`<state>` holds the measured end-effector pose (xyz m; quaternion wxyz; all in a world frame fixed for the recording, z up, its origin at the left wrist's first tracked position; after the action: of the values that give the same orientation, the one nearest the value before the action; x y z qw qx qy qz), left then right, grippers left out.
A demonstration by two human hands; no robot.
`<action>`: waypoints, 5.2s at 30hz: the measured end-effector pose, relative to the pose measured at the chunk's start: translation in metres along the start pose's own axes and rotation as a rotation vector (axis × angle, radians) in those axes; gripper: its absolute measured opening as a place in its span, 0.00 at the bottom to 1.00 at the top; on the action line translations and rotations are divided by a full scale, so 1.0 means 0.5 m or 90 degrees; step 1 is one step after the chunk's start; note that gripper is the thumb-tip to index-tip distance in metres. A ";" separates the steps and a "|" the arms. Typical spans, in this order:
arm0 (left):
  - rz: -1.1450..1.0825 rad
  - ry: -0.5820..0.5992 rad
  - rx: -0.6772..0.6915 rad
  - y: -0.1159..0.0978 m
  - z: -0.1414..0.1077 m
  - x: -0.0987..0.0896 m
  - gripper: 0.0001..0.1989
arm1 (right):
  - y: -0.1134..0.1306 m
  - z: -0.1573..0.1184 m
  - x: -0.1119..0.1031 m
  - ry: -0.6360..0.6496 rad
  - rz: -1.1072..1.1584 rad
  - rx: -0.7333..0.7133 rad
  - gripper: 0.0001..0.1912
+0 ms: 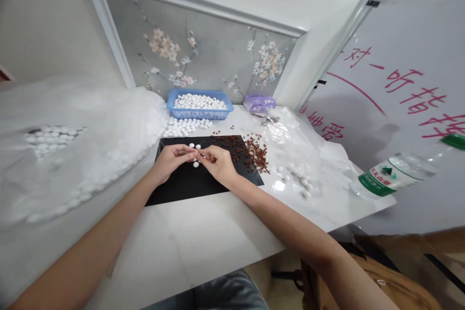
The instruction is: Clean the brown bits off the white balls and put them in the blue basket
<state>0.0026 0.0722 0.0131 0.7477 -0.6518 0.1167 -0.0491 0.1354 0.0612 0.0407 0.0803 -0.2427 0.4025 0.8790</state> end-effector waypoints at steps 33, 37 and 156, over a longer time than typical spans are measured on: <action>0.571 -0.074 0.116 -0.054 -0.019 0.030 0.19 | -0.049 -0.002 -0.040 0.004 -0.069 0.143 0.12; 0.566 -0.002 0.206 -0.064 -0.025 0.062 0.18 | -0.027 0.001 -0.011 0.060 -0.028 0.097 0.11; 0.384 -0.134 0.108 -0.046 -0.004 -0.010 0.13 | -0.201 0.176 -0.141 -0.030 -0.351 0.319 0.11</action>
<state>-0.0007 0.0680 0.0359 0.7880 -0.5248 0.2223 0.2326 0.1988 0.1976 0.0573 0.3805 -0.2942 0.5229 0.7037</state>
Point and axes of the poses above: each hand's wrist, its own z-axis towards the middle knuckle, its own x-axis out of the palm, y = z × x, the point moved 8 cm from there along z, towards the middle knuckle, and after that the axes turned 5 degrees about y, right-handed, at the moved point
